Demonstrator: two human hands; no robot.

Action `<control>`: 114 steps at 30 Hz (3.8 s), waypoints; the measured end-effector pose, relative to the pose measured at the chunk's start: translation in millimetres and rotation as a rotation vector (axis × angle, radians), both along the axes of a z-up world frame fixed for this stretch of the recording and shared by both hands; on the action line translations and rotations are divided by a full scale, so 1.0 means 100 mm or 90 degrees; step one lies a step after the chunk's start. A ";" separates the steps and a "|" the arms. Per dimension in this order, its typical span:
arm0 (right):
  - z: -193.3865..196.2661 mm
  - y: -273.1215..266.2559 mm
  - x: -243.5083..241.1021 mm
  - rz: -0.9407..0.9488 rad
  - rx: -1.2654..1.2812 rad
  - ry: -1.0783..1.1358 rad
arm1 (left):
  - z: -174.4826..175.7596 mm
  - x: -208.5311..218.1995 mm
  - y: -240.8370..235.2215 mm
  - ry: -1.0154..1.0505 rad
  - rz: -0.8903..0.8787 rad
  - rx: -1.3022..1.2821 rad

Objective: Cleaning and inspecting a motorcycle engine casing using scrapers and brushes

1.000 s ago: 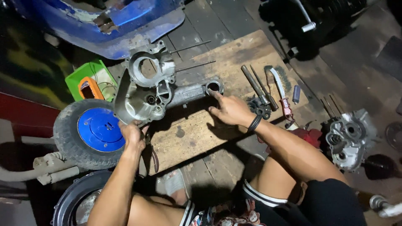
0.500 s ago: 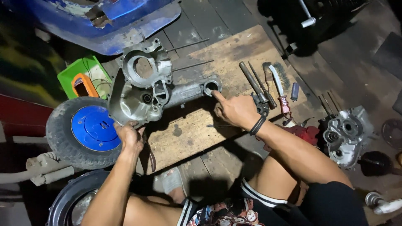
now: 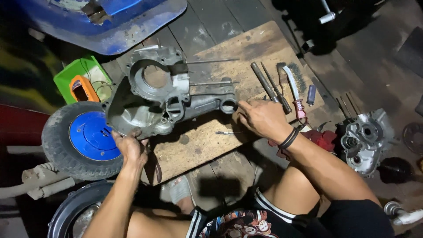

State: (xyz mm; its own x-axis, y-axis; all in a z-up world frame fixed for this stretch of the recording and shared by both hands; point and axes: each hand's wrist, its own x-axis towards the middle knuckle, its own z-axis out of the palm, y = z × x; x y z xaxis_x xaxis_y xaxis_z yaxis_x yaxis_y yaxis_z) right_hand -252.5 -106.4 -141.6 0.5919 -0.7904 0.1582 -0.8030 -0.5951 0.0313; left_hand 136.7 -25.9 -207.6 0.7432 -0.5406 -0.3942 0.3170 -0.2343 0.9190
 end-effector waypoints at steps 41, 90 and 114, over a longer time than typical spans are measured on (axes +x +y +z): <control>-0.31 -0.51 -0.10 -0.134 0.268 -0.410 | 0.78 -0.63 0.11 -0.080 0.001 -0.120; -0.12 -1.48 0.53 -0.031 0.270 -0.230 | 0.42 -0.20 0.03 0.166 0.106 0.044; 0.67 -1.54 0.71 0.033 0.028 0.003 | 0.73 -0.44 0.00 0.116 0.099 0.025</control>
